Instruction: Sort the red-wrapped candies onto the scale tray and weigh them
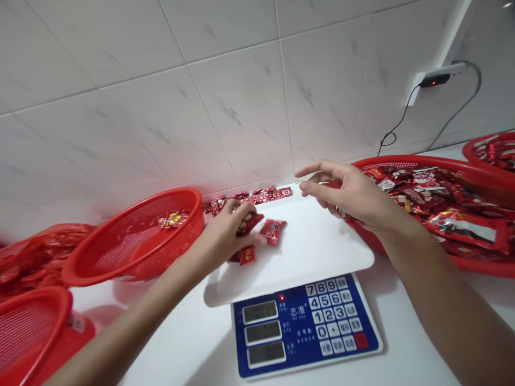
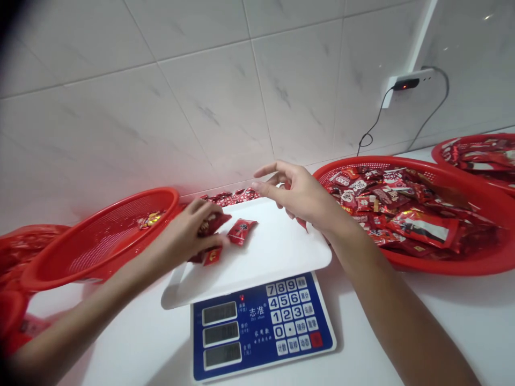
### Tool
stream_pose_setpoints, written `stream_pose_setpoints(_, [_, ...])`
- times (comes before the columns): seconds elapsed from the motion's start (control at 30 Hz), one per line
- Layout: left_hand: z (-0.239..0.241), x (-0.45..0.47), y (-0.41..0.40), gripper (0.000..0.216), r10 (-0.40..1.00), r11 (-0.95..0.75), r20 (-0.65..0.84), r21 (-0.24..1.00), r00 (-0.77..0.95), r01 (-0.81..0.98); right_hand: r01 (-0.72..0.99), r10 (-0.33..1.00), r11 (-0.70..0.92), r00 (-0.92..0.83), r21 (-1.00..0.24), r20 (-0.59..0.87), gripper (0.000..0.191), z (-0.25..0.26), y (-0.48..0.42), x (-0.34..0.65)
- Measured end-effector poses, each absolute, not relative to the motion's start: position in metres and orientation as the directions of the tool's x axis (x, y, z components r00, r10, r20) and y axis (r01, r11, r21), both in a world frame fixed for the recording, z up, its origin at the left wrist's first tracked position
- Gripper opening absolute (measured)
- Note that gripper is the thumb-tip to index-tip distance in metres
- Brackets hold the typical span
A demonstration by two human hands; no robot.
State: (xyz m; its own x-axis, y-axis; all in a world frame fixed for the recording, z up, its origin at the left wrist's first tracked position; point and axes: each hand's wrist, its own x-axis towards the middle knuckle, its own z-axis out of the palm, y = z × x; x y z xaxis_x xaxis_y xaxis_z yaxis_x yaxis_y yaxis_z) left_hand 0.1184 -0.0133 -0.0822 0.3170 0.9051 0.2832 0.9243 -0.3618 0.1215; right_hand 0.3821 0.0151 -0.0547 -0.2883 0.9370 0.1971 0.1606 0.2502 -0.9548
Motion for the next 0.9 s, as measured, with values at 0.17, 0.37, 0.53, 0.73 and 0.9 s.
stream_pose_setpoints(0.17, [-0.109,0.111,-0.034,0.061,0.940,-0.330,0.147,0.156,0.308,0.931,0.159,0.927,0.260,-0.318,-0.953,0.200,0.033,-0.055,0.015,0.384])
stream_pose_setpoints(0.37, [-0.107,0.107,-0.041,0.027,0.954,-0.269,0.217,0.331,0.205,0.904,0.141,0.941,0.242,-0.277,-0.960,0.197,0.032,-0.052,0.015,0.386])
stream_pose_setpoints(0.53, [-0.082,0.116,-0.040,0.033,0.936,-0.238,0.347,0.512,0.055,0.825,0.167,0.948,0.243,-0.250,-0.956,0.197,0.029,-0.053,0.017,0.389])
stream_pose_setpoints(0.73, [-0.054,0.149,-0.022,0.033,0.936,-0.352,0.206,0.469,0.287,0.810,0.209,0.953,0.238,-0.237,-0.949,0.187,0.031,-0.055,0.020,0.392])
stream_pose_setpoints(0.9, [-0.072,0.156,-0.009,0.028,0.908,-0.393,-0.008,0.331,0.419,0.858,0.206,0.960,0.226,-0.214,-0.952,0.181,0.035,-0.054,0.019,0.394])
